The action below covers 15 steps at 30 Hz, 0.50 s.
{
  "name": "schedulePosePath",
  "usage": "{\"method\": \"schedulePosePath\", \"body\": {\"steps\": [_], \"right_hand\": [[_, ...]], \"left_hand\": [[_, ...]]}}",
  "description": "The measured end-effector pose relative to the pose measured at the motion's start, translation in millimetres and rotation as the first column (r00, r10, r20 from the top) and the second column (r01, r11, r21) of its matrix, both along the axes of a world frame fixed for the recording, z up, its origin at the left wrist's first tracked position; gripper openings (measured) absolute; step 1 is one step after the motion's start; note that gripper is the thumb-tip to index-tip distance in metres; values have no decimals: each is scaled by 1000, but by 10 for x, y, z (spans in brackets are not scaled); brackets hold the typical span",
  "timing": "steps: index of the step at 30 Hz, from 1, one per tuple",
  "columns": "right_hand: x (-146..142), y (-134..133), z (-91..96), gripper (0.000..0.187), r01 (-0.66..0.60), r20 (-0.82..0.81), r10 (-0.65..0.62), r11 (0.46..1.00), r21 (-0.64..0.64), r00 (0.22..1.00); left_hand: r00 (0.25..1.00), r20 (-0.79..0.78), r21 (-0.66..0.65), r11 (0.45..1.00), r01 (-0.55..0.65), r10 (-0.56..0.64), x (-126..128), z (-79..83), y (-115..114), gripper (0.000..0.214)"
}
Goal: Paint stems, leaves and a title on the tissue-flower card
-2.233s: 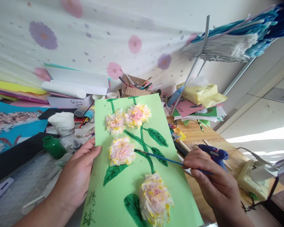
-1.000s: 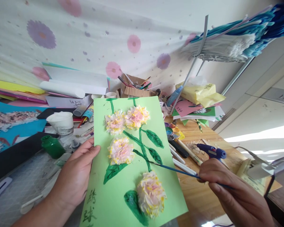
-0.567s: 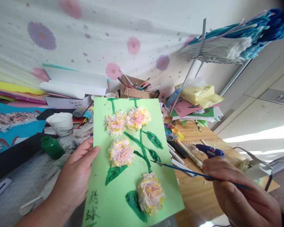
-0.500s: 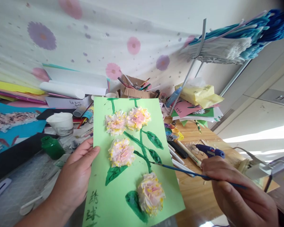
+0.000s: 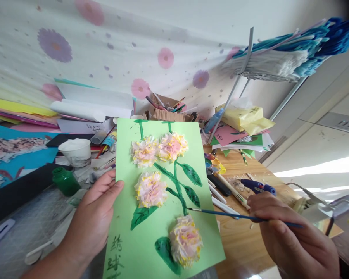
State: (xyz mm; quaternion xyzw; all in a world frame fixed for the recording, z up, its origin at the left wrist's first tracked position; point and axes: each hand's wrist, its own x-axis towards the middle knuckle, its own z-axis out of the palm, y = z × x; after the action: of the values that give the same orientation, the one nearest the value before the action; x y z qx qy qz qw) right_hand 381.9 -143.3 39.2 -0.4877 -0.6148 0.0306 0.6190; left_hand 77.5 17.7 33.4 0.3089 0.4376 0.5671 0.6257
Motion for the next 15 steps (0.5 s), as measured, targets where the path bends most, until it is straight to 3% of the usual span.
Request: {"method": "schedulePosePath", "body": {"steps": [5, 15], "right_hand": [[-21, 214, 36, 12, 22, 19, -25, 986, 163, 999], [-26, 390, -55, 13, 8, 160, -42, 978, 207, 986]], "left_hand": [[998, -59, 59, 998, 13, -9, -4, -64, -20, 69], [993, -110, 125, 990, 61, -47, -37, -122, -32, 64]]}}
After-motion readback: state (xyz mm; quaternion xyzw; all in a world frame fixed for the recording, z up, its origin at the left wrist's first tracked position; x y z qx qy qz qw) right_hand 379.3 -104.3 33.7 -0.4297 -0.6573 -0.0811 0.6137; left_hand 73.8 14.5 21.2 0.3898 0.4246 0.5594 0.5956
